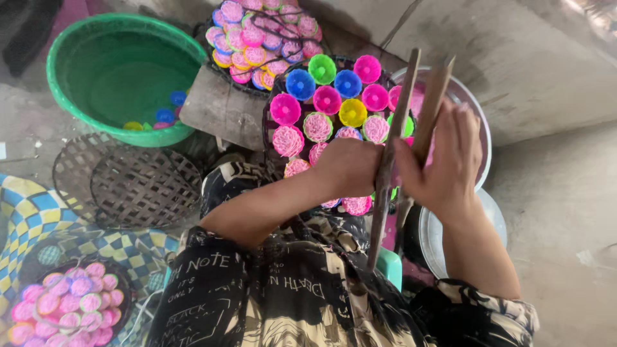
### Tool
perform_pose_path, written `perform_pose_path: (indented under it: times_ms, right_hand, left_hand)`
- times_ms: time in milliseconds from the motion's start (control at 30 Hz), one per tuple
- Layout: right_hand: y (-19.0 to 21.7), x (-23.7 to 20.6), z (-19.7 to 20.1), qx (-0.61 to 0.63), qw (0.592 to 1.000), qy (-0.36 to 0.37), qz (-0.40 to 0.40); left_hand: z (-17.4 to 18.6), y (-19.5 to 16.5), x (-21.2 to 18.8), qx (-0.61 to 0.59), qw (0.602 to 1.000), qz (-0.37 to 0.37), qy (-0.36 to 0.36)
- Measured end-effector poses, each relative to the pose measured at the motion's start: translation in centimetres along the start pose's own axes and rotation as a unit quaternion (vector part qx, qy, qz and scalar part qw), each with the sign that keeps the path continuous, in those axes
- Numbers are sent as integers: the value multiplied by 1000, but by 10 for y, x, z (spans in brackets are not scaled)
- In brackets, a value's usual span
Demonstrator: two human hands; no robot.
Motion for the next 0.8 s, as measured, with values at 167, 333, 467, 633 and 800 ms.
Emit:
perform_pose_path:
  times_ms: [167, 333, 467, 633, 800]
  right_hand:
    - [-14, -33, 9, 93, 943, 293, -127]
    - [-70, -30, 57, 381, 865, 179, -274]
    - [-86, -40, 103, 575, 781, 45, -238]
    - [-84, -60, 113, 671, 724, -133, -89]
    - [-106, -92, 64, 659, 712, -232, -77]
  left_hand:
    - [2, -16, -3, 2, 994, -49, 102]
    - [15, -42, -13, 38, 990, -137, 17]
    - [53, 0, -16, 39, 996, -76, -38]
    - [26, 16, -1, -398, 905, -138, -52]
    - [11, 7, 29, -630, 739, -168, -171]
Point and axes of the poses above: each hand's wrist, its own x-axis towards the middle knuckle, its own z-axis out of the back of the hand, y = z × x, the point moved 7 cm from there along x, towards the middle knuckle, and after that the axes turned 9 degrees about -z, right-handed, at the moved point
